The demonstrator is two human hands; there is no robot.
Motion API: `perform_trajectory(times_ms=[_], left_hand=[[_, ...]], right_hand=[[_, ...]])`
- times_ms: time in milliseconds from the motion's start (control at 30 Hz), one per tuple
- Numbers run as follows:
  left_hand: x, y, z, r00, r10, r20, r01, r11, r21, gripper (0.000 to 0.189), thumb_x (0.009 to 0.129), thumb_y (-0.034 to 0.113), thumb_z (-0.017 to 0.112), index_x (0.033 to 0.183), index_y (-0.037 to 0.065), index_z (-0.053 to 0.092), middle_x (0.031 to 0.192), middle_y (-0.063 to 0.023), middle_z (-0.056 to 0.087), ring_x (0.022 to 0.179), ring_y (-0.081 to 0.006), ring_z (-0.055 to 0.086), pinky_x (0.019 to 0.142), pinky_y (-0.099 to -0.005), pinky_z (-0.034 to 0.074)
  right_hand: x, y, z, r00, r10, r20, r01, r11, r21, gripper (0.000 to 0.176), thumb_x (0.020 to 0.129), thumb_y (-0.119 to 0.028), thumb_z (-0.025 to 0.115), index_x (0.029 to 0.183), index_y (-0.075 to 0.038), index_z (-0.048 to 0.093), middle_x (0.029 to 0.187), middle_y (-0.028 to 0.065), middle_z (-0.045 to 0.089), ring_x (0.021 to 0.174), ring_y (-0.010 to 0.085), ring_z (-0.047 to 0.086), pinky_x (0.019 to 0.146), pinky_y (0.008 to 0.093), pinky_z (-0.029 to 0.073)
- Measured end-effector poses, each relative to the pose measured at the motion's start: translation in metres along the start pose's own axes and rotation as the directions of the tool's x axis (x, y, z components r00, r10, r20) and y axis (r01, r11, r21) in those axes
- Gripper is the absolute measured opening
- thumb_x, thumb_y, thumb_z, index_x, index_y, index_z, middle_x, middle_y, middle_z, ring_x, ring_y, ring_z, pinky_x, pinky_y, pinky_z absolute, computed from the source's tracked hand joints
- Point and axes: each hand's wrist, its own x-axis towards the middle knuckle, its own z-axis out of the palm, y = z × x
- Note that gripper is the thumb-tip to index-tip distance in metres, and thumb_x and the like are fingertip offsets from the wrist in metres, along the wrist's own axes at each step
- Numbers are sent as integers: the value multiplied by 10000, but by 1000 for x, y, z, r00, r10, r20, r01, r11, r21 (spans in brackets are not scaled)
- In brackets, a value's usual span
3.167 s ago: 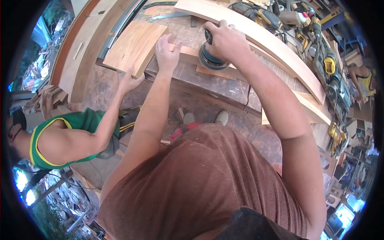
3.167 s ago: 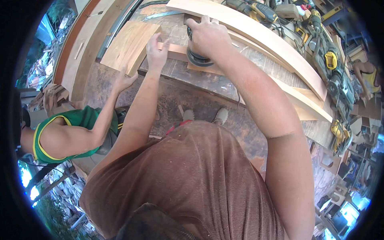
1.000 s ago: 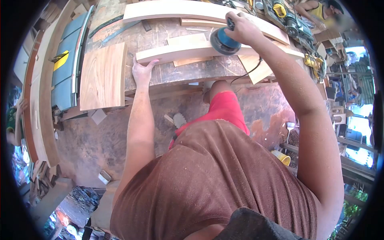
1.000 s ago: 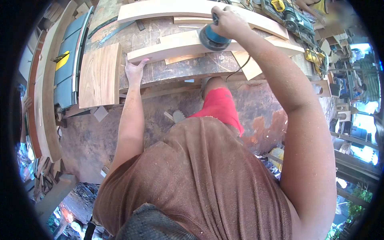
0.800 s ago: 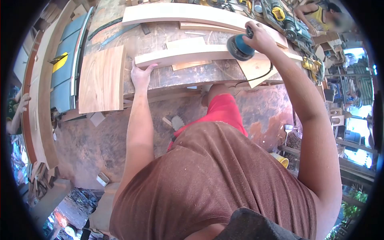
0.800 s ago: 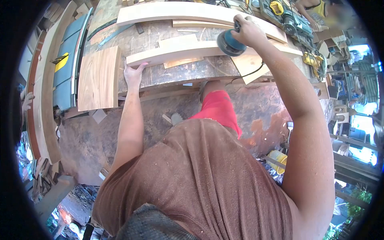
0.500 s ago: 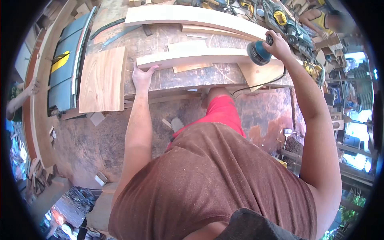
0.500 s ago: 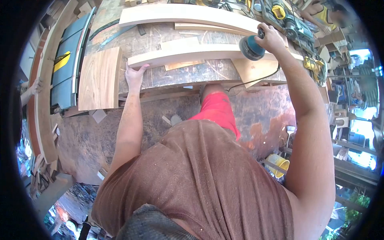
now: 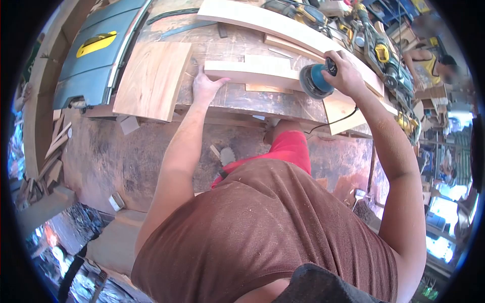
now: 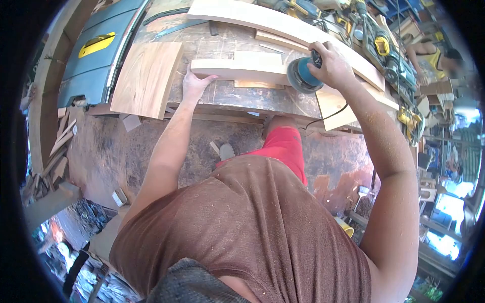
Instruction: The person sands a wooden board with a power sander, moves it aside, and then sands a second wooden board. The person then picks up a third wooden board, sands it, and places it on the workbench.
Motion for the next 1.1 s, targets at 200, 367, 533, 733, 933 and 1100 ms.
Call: perform_trajectory(times_ms=[200, 367, 533, 733, 933, 1100], left_hand=[[0, 0, 0, 1000, -22, 6, 22, 999, -35, 854, 601, 444, 949, 1222, 0, 567, 1025, -223, 727, 1015, -379, 700, 867, -445, 558], [0, 6, -4, 997, -64, 30, 66, 997, -48, 855, 599, 407, 951, 1233, -16, 563, 1051, -227, 722, 1043, -382, 689, 889, -446, 549], [-4, 11, -5, 988, -146, 45, 144, 989, 36, 823, 627, 357, 939, 1264, 14, 544, 1062, -220, 720, 1034, -353, 702, 881, -444, 550], [-4, 25, -12, 997, -71, -34, 68, 995, -71, 701, 657, 373, 900, 1214, 45, 627, 1000, -207, 727, 997, -384, 691, 828, -455, 560], [-1, 16, -10, 1000, -7, -1, 7, 999, -41, 650, 671, 349, 887, 1200, 73, 630, 1050, -195, 722, 1019, -383, 681, 842, -472, 550], [-4, 15, -10, 992, -123, 29, 122, 992, 30, 735, 660, 347, 894, 1250, 41, 582, 1099, -225, 701, 1076, -403, 655, 917, -478, 521]], right_hand=[[36, -72, 2, 992, -95, 79, 96, 995, -12, 433, 874, -313, 714, 1260, -202, 550, 1182, 167, 570, 1139, 372, 608, 951, 472, 525], [71, -128, 13, 973, -224, 53, 225, 974, -15, 435, 877, -338, 708, 1263, -221, 547, 1208, 165, 575, 1148, 385, 607, 957, 490, 530], [107, -182, 25, 936, -349, 57, 351, 936, -34, 449, 878, -369, 695, 1275, -222, 546, 1236, 190, 583, 1146, 389, 626, 933, 503, 541], [129, -232, 32, 911, -411, 28, 412, 910, -39, 453, 874, -362, 695, 1277, -225, 540, 1248, 157, 575, 1172, 370, 608, 954, 488, 527], [125, -226, 31, 901, -433, 14, 433, 900, -59, 439, 868, -372, 699, 1255, -222, 554, 1241, 158, 575, 1132, 372, 625, 929, 479, 532], [99, -180, 18, 932, -356, 71, 359, 933, -26, 426, 854, -330, 718, 1234, -217, 561, 1189, 153, 573, 1102, 366, 621, 906, 481, 526]])
